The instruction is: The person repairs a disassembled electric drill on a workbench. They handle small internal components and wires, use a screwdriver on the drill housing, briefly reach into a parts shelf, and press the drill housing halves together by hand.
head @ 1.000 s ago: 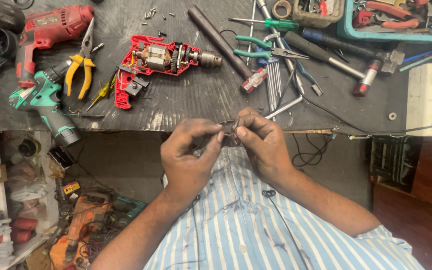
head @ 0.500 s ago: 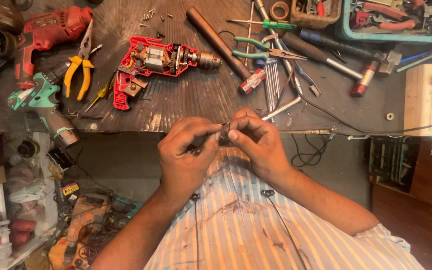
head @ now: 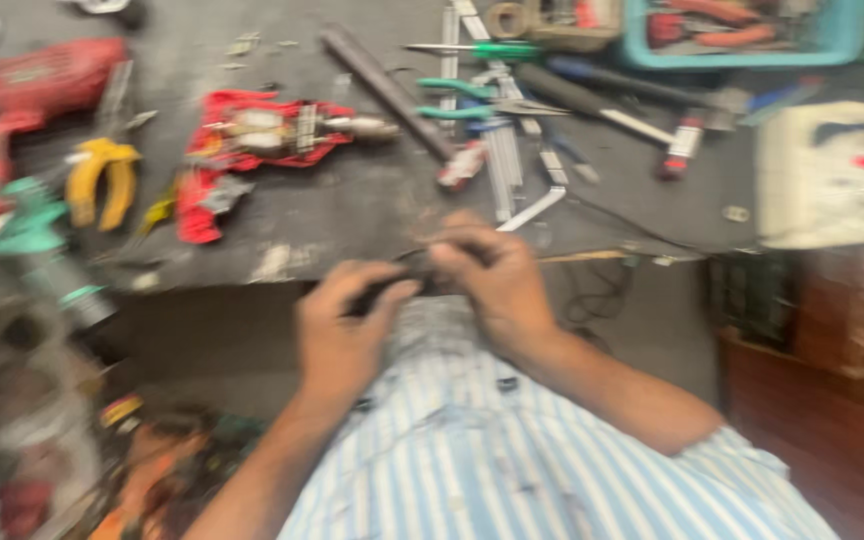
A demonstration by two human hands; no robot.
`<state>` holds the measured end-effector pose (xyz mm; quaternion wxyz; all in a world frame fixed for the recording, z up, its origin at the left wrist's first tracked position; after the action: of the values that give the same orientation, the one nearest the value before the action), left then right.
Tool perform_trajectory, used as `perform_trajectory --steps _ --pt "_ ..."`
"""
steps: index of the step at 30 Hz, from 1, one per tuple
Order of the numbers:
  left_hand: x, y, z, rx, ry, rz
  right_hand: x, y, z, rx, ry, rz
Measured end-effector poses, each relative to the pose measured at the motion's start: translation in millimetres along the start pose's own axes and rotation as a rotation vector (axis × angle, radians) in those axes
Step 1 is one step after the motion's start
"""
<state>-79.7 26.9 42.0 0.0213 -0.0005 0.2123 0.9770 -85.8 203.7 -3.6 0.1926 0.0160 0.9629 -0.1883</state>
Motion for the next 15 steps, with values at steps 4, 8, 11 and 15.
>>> perform_trajectory --steps 4,8,11,15 --pt "-6.8 6.2 -37.0 -0.214 0.24 0.058 14.6 48.6 -66.6 -0.38 0.464 0.053" --pt "-8.1 28.2 -48.3 -0.419 0.098 0.155 6.3 159.1 -166.1 -1.268 0.914 0.579" --pt "-7.8 45.4 -61.2 -0.441 0.053 0.201 1.5 236.5 -223.6 -1.7 0.893 0.892" --pt "-6.2 70.1 -76.9 -0.331 0.09 0.245 30.8 334.8 -220.1 -1.798 -0.258 0.796"
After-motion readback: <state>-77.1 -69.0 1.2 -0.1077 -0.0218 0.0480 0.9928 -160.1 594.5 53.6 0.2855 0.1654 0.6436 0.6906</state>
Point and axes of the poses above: each hand's wrist, its own x-axis towards the middle knuckle, its own y-axis out of the back of the hand, z = x × y, the point moved 9 cm from there along x, towards the middle knuckle, and after that the axes turned 6 degrees about x, right-handed, at the moved point
